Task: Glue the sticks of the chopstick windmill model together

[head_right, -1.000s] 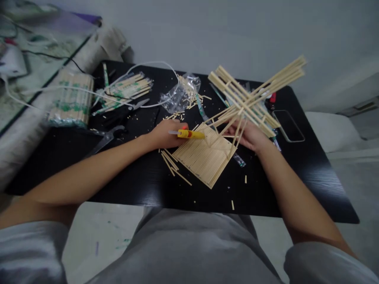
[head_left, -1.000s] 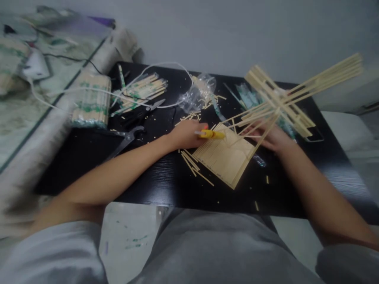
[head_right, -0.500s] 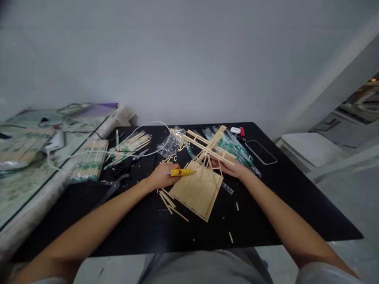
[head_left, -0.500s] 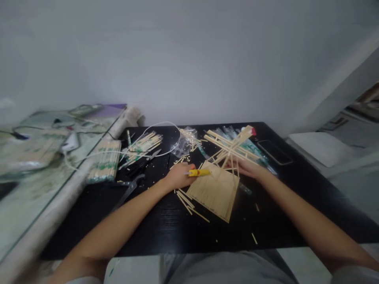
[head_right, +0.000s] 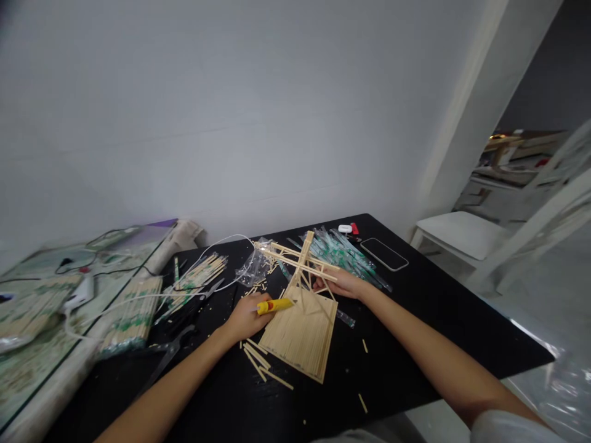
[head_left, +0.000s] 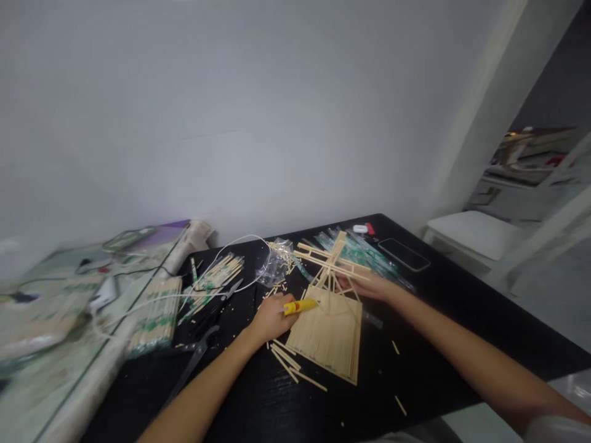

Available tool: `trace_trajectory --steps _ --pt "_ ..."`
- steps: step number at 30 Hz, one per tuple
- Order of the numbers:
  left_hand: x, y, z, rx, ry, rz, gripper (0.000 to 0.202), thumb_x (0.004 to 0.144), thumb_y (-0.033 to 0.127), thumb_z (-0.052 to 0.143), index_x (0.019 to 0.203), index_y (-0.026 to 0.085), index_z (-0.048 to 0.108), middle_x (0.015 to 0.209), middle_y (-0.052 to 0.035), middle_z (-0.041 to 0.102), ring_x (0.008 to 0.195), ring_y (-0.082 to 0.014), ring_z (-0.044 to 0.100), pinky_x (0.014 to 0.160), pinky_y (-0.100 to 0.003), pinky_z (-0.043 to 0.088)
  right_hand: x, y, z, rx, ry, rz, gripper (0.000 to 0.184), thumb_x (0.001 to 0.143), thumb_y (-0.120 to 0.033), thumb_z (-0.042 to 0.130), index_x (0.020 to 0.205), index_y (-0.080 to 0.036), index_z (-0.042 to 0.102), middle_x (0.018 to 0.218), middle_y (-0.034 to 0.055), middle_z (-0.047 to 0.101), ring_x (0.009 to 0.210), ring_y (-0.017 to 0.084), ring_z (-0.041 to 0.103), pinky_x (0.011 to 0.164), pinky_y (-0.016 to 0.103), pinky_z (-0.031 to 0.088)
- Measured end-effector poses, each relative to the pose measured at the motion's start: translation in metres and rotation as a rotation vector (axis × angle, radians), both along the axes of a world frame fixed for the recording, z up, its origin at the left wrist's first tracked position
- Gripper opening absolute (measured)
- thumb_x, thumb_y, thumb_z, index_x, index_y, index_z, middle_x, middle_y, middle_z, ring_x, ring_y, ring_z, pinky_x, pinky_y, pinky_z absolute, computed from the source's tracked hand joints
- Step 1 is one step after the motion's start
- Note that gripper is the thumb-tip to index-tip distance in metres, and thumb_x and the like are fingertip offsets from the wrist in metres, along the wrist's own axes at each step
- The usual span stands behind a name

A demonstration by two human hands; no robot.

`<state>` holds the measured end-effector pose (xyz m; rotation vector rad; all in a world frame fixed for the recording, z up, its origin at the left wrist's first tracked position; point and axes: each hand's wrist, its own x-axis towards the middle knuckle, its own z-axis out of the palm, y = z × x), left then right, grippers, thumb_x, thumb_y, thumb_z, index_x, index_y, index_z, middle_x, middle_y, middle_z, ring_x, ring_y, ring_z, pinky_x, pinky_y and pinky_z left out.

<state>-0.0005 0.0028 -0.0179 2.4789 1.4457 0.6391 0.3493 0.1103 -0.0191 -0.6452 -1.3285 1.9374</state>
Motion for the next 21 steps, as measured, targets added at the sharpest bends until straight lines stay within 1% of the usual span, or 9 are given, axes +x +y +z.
trace_trajectory --steps 2,5,8,12,16,18,21 --pt "0.000 0.000 0.000 0.002 -0.012 0.000 0.019 0.101 0.027 0.077 0.086 0.026 0.065 0.080 -0.0011 0.073 0.081 -0.0205 0.072 0.076 -0.030 0.047 0.000 0.002 -0.003 -0.001 0.002 -0.005 0.045 0.093 -0.050 0.112 0.099 -0.022 0.078 0.081 0.0024 0.075 0.084 0.023 0.078 0.097 0.043 0.071" --pt "-0.001 0.000 0.000 -0.004 -0.012 0.000 0.018 0.100 0.026 0.076 0.086 0.026 0.065 0.082 -0.0013 0.074 0.081 -0.0205 0.072 0.077 -0.030 0.047 -0.001 0.003 -0.005 -0.018 -0.022 -0.027 0.051 0.087 -0.056 0.115 0.098 -0.022 0.079 0.079 0.0005 0.073 0.082 0.022 0.076 0.096 0.043 0.070" --pt "-0.001 0.001 -0.001 -0.004 -0.003 -0.003 0.017 0.100 0.025 0.075 0.086 0.026 0.064 0.082 -0.0020 0.075 0.082 -0.0208 0.073 0.077 -0.030 0.047 -0.002 0.004 -0.005 -0.021 -0.033 -0.027 0.052 0.085 -0.056 0.117 0.101 -0.022 0.081 0.080 0.0005 0.073 0.081 0.021 0.075 0.095 0.043 0.069" --pt "-0.002 0.003 -0.006 -0.003 -0.009 0.016 0.013 0.099 0.026 0.076 0.088 0.025 0.068 0.084 -0.0033 0.078 0.084 -0.0222 0.076 0.078 -0.031 0.048 -0.005 0.005 -0.006 0.016 0.001 -0.009 0.052 0.087 -0.056 0.114 0.098 -0.023 0.077 0.078 0.0003 0.072 0.080 0.021 0.074 0.090 0.041 0.067" --pt "-0.004 0.004 -0.011 -0.005 -0.036 0.024 0.009 0.098 0.028 0.077 0.091 0.025 0.072 0.087 -0.0040 0.080 0.086 -0.0231 0.078 0.081 -0.031 0.051 -0.006 0.007 -0.008 0.027 0.004 -0.021 0.059 0.083 -0.062 0.116 0.096 -0.022 0.075 0.076 -0.0002 0.070 0.076 0.020 0.072 0.088 0.040 0.066" --pt "-0.005 0.005 -0.011 -0.008 -0.038 0.026 0.009 0.098 0.029 0.077 0.091 0.026 0.073 0.086 -0.0036 0.079 0.086 -0.0228 0.078 0.081 -0.031 0.052 -0.006 0.007 -0.010 0.012 -0.008 -0.025 0.062 0.079 -0.065 0.118 0.095 -0.022 0.075 0.074 -0.0009 0.069 0.074 0.019 0.070 0.087 0.040 0.066" --pt "-0.004 0.005 -0.010 -0.008 -0.030 0.026 0.009 0.099 0.029 0.077 0.091 0.026 0.073 0.087 -0.0035 0.080 0.087 -0.0224 0.078 0.081 -0.030 0.052 -0.005 0.007 -0.010 -0.008 -0.021 -0.028 0.063 0.079 -0.066 0.118 0.096 -0.022 0.077 0.076 -0.0006 0.070 0.077 0.020 0.072 0.089 0.040 0.066"
